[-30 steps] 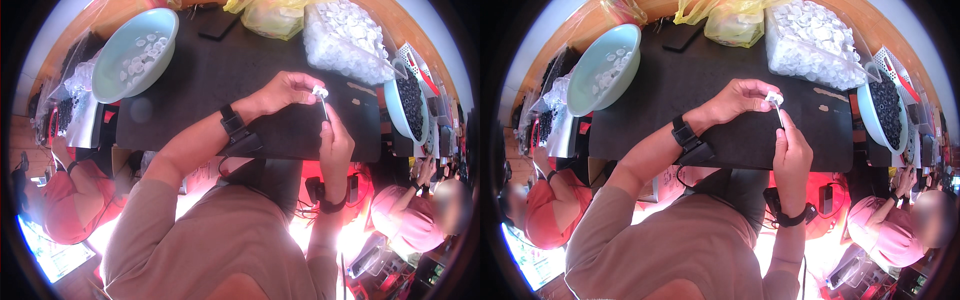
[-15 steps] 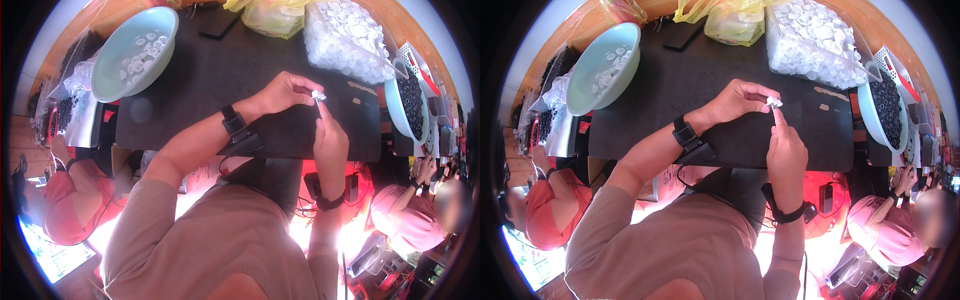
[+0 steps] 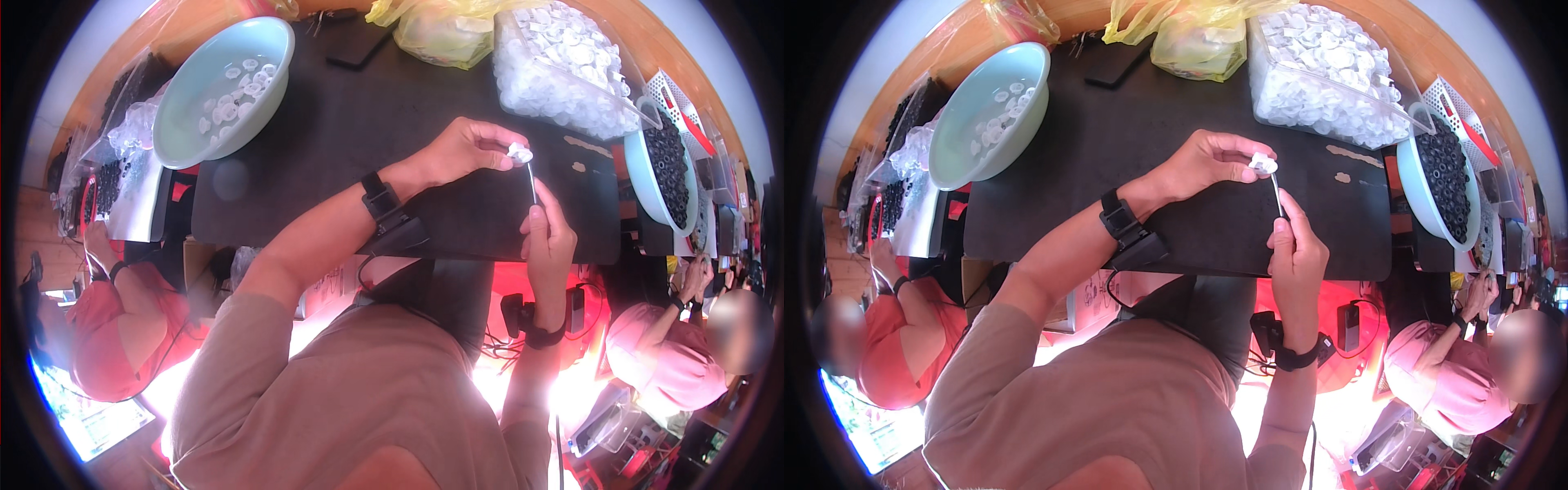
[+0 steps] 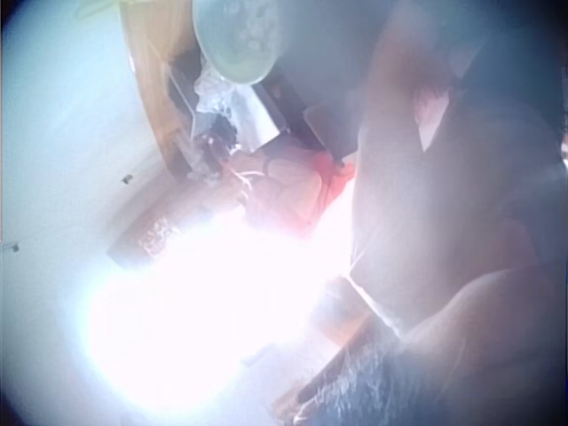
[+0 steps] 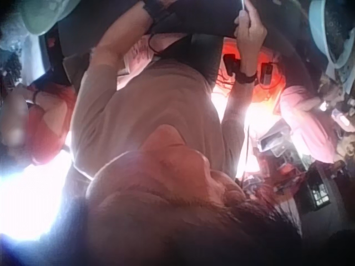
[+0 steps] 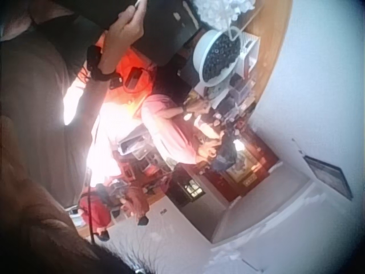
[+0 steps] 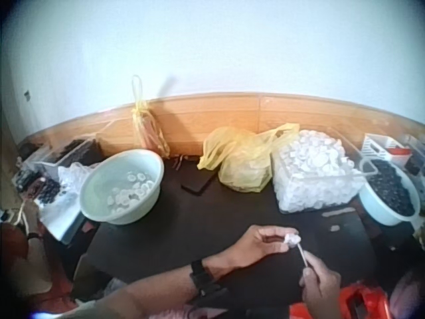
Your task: Assembling small white plastic components using a small screwdriver tool.
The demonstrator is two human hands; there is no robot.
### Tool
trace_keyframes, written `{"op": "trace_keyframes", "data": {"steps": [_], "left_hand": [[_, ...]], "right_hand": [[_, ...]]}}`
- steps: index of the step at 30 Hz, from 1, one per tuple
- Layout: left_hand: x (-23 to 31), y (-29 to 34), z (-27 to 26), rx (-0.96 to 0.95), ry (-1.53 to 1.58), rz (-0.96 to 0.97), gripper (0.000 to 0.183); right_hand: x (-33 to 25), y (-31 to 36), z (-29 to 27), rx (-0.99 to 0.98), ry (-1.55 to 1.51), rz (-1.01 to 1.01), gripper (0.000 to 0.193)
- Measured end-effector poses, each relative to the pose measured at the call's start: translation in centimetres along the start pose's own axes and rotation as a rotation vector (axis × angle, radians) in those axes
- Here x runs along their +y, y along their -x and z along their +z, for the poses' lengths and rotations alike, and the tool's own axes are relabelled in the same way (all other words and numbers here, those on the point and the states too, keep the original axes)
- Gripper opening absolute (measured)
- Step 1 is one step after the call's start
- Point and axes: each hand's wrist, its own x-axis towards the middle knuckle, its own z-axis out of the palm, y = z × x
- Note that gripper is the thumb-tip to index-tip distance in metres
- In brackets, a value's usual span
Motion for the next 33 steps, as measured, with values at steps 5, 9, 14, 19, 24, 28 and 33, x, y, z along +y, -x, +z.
{"op": "trace_keyframes", "data": {"steps": [5, 9, 14, 19, 24, 28, 33], "left_hand": [[0.4, 0.1, 0.1, 0.004, 0.035, -0.025, 0.037], [0.4, 0.3, 0.0, -0.026, 0.07, -0.008, 0.038], [0.6, 0.4, 0.1, -0.046, 0.147, 0.01, 0.038], [0.5, 0.5, 0.0, -0.066, 0.194, 0.007, 0.039], [0.4, 0.2, -0.1, -0.057, 0.02, 0.017, 0.037], [-0.1, 0.1, -0.3, -0.057, -0.008, 0.046, 0.035], [-0.3, 0.0, -0.3, -0.028, -0.113, 0.086, 0.034]], "right_hand": [[-0.2, -0.2, 0.3, 0.015, -0.049, -0.045, 0.034], [-0.4, -0.1, 0.6, 0.012, -0.062, -0.057, 0.035], [-1.0, 0.2, 0.3, 0.025, -0.03, -0.088, 0.035], [-2.3, 0.6, 0.1, -0.001, 0.031, -0.108, 0.035], [-2.4, 0.1, 0.4, -0.004, 0.148, -0.138, 0.035], [-2.8, -0.2, 1.1, 0.037, 0.319, -0.173, 0.033], [-3.7, -0.6, 1.8, 0.081, 0.476, -0.242, 0.03]]}}
